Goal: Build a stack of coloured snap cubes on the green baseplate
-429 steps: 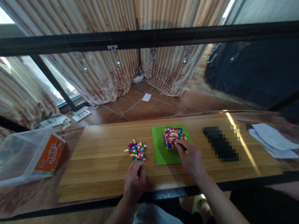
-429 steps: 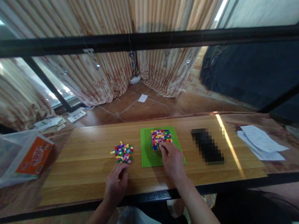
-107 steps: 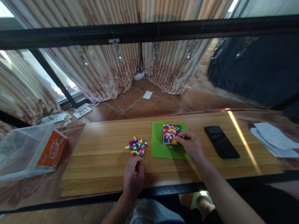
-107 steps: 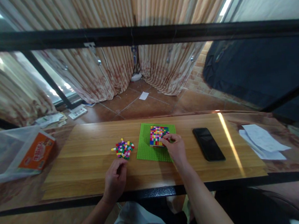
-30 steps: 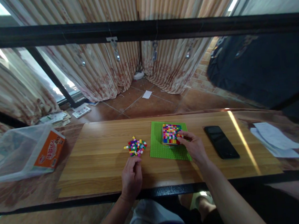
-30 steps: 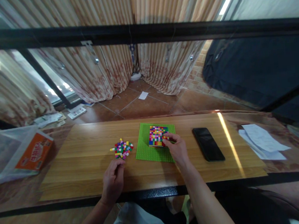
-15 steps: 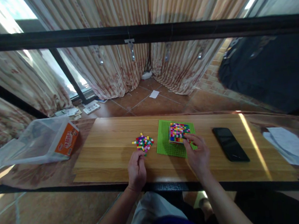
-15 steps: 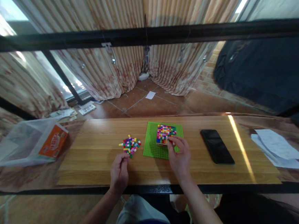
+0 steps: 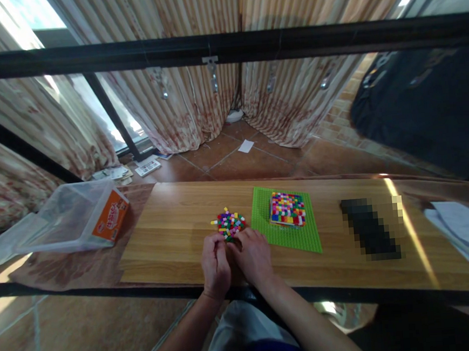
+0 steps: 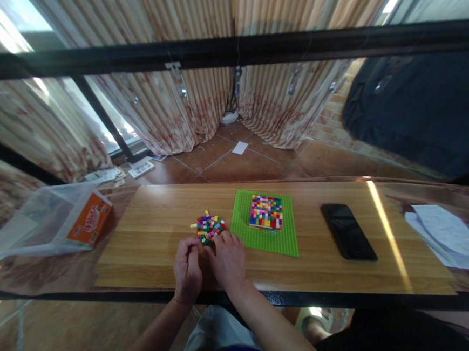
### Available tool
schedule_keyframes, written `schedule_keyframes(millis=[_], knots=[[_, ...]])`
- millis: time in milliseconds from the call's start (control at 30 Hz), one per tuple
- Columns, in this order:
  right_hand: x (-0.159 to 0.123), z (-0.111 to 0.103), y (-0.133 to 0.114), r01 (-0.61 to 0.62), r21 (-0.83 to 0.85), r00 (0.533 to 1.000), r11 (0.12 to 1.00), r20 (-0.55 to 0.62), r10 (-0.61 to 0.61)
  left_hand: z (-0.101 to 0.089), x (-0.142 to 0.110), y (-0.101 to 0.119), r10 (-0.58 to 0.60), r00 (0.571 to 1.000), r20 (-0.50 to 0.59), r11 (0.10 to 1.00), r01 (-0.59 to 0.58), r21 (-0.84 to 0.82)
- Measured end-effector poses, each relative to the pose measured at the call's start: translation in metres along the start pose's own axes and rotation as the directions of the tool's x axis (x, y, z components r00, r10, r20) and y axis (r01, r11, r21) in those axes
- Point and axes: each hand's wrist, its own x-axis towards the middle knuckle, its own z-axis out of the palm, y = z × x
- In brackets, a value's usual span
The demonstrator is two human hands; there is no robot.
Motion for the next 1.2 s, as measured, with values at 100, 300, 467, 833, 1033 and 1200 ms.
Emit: schedule_keyframes(millis=[100,300,467,833,1033,1200], knots=[[0.001,-0.001,-0.001,0.004,0.009,1.000,1.000,0.008,-0.004,0.000,0.001,0.001,0.005,1.000,0.025,1.000,-0.005,0.010],[-0.012,-0.021,0.027,-0.034,0.332,0.987,0.943,-0.136,0.084,0.000,0.002,-0.002,0.028,0.998,0.059,0.999,-0.029,0.019],[-0.021,-0.061,0.076,-0.147,0.517,0.918,0.843,-0.246,0.310,0.000,0.001,-0.007,0.063,0.994,0.094,0.997,-0.067,0.036],[0.009,-0.063,0.132,-0.133,0.695,0.791,0.706,-0.355,0.499,0.000,0.003,-0.010,0.133,0.983,0.128,0.987,-0.144,0.076],[0.013,-0.048,0.140,-0.128,0.756,0.762,0.642,-0.340,0.552,0.000,0.002,-0.011,0.148,0.976,0.158,0.983,-0.164,0.088],[0.016,-0.048,0.144,-0.139,0.810,0.762,0.570,-0.280,0.584,0.001,0.003,-0.012,0.151,0.973,0.173,0.980,-0.171,0.107]])
